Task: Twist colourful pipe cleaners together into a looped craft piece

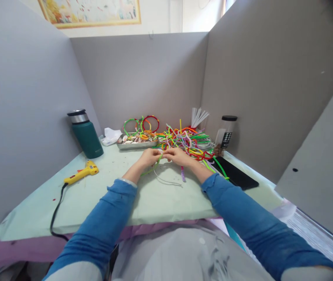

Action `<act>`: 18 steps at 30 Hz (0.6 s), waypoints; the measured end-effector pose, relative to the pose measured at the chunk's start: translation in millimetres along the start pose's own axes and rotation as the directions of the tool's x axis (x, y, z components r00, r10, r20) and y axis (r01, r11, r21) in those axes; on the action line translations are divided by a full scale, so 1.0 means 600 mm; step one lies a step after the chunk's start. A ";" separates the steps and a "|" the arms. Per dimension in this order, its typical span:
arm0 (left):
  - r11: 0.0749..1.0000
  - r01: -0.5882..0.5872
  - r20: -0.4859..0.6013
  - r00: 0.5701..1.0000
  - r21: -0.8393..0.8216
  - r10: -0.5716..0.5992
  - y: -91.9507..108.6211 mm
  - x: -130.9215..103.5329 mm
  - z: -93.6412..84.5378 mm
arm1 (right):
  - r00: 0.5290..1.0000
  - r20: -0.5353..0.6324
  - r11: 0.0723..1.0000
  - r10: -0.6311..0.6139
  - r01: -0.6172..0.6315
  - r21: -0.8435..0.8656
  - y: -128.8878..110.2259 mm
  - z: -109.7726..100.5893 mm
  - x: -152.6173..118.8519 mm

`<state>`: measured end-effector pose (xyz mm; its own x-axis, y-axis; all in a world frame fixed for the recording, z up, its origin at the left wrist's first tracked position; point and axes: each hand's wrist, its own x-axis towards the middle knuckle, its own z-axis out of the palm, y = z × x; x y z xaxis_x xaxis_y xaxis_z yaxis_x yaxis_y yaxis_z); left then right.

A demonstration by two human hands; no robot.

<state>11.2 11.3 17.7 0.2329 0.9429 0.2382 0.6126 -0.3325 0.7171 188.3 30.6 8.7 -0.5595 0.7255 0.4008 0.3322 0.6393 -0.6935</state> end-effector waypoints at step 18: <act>0.978 -0.198 -0.156 0.970 -0.059 0.187 0.003 0.007 0.000 | 0.989 -0.137 0.944 -0.057 0.009 -0.330 0.010 0.000 0.000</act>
<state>13.6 14.6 20.1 0.2221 0.8557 0.4673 0.5092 -0.5106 0.6929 190.1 34.3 4.7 -0.4684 0.7157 0.5180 0.5592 0.6941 -0.4533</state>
